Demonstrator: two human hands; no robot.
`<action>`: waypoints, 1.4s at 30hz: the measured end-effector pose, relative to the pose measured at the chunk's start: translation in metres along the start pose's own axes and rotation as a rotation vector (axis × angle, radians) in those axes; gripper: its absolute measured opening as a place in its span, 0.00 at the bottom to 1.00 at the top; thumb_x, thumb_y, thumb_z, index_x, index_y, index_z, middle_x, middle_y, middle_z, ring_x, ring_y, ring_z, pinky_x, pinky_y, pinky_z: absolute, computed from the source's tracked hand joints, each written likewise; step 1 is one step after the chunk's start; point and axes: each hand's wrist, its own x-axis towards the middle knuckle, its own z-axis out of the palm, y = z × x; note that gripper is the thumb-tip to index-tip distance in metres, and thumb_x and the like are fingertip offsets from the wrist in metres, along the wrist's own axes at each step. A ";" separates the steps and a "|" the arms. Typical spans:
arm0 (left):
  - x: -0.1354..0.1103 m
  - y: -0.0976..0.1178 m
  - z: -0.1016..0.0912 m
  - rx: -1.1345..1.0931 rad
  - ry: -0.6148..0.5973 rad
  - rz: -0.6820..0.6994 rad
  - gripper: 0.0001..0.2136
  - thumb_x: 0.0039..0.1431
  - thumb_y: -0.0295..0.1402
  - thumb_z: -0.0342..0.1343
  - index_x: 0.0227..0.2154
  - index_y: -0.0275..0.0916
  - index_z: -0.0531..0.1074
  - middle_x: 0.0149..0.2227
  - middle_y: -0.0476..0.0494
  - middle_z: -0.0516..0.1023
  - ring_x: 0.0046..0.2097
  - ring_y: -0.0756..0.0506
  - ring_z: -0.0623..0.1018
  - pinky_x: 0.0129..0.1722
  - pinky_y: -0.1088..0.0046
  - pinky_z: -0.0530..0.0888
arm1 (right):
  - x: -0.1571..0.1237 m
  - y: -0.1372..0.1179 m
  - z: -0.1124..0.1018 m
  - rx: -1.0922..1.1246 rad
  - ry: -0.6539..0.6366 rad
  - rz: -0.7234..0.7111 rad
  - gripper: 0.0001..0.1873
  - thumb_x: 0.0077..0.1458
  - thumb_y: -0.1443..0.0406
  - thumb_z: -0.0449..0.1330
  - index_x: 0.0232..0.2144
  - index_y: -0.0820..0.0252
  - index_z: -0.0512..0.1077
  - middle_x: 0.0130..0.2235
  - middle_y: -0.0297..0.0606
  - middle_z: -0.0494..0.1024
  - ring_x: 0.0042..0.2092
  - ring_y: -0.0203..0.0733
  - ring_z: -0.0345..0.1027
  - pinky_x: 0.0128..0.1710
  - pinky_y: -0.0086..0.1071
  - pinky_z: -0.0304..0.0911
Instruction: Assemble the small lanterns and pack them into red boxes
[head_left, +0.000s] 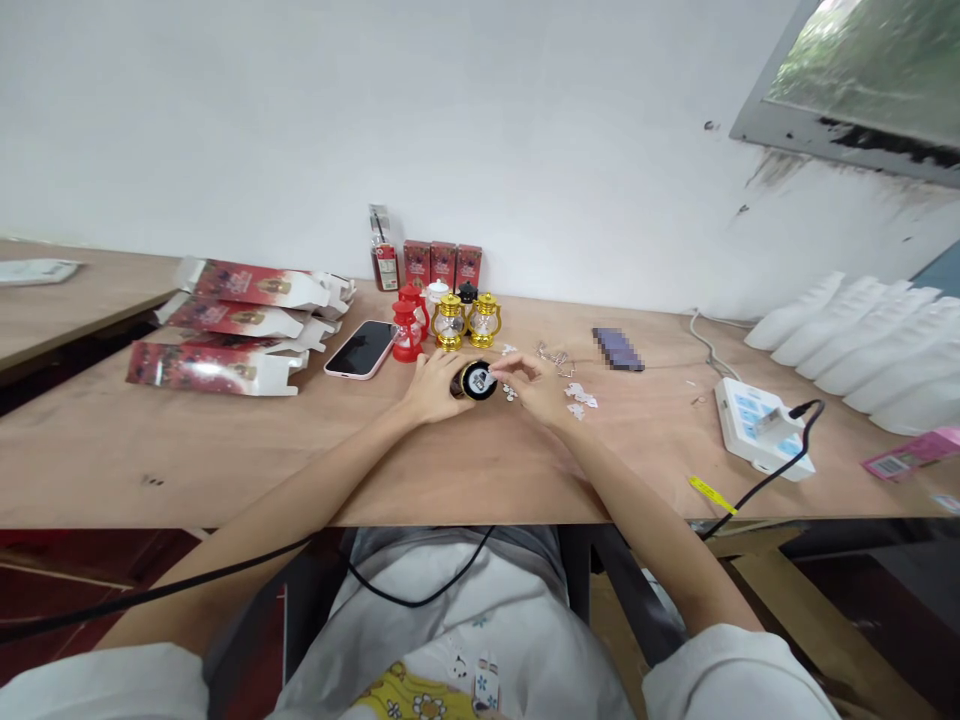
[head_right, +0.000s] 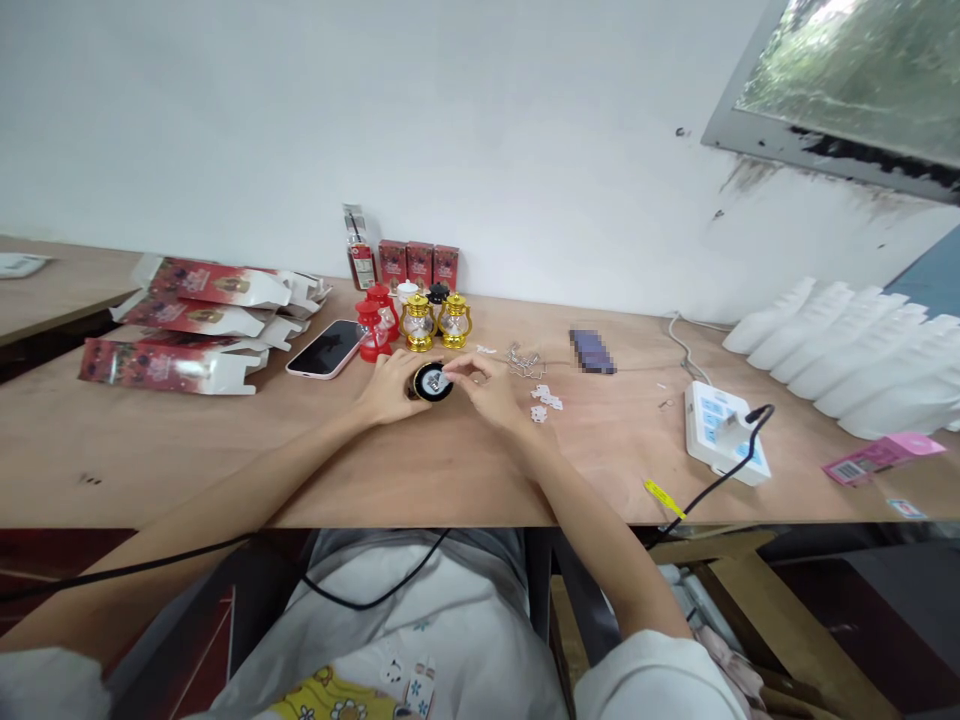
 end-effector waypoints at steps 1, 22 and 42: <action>0.000 0.000 0.000 0.010 -0.007 0.011 0.29 0.43 0.39 0.59 0.53 0.43 0.66 0.52 0.43 0.73 0.50 0.36 0.69 0.45 0.59 0.62 | -0.001 -0.001 0.000 -0.051 0.010 -0.028 0.09 0.51 0.58 0.63 0.30 0.57 0.75 0.34 0.34 0.78 0.38 0.36 0.71 0.43 0.33 0.66; -0.001 0.002 -0.004 0.049 -0.068 0.088 0.27 0.46 0.41 0.58 0.52 0.43 0.68 0.50 0.41 0.74 0.49 0.37 0.68 0.42 0.61 0.60 | 0.000 -0.007 -0.004 -0.283 -0.177 -0.457 0.15 0.60 0.66 0.54 0.25 0.51 0.77 0.29 0.32 0.81 0.33 0.39 0.66 0.35 0.36 0.63; 0.000 -0.002 -0.004 0.018 -0.072 0.091 0.26 0.45 0.40 0.57 0.50 0.43 0.68 0.50 0.41 0.74 0.48 0.37 0.68 0.41 0.61 0.60 | -0.002 -0.007 -0.003 -0.319 -0.133 -0.414 0.07 0.57 0.65 0.58 0.29 0.54 0.75 0.32 0.36 0.79 0.36 0.39 0.69 0.40 0.36 0.65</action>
